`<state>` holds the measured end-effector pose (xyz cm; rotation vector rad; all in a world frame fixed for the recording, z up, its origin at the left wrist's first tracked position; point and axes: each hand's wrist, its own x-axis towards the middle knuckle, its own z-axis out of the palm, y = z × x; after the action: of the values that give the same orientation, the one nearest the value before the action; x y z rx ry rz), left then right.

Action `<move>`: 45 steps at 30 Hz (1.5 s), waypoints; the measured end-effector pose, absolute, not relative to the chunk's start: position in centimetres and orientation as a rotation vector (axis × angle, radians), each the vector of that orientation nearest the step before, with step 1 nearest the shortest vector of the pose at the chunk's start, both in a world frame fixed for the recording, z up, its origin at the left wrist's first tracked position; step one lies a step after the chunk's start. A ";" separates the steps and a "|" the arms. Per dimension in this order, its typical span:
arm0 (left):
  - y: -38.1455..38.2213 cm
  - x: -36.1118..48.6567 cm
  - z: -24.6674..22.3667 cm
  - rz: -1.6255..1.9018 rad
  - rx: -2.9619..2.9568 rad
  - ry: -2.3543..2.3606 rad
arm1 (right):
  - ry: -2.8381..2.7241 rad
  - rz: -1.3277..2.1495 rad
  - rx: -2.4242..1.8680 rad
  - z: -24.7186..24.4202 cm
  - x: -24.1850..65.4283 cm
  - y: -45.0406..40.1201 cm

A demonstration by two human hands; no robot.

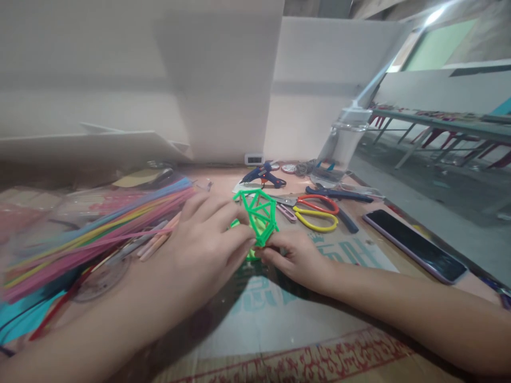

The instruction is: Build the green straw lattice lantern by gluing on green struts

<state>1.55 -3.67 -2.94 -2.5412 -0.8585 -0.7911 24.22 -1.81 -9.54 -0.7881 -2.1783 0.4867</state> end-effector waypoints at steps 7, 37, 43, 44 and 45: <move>-4.4 1.0 -1.5 -0.767 -2.538 -0.934 | -2.174 0.442 -0.795 -9.5 24.4 -1.4; -3.9 1.2 -3.3 -0.788 -2.424 -0.745 | -2.192 0.432 -0.810 -9.5 24.4 -1.3; -4.2 1.1 -3.4 -0.738 -2.407 -0.661 | -2.199 0.442 -0.817 -9.4 24.4 -1.4; -4.2 1.1 -3.5 -0.733 -2.400 -0.651 | -2.204 0.448 -0.814 -9.3 24.4 -1.4; -4.1 1.1 -3.5 -0.717 -2.399 -0.643 | -2.206 0.452 -0.811 -9.3 24.4 -1.3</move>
<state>1.07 -4.13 -3.51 -2.3990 -0.6434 -0.7166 24.36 -1.33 -9.34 -0.8112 -2.2057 0.4522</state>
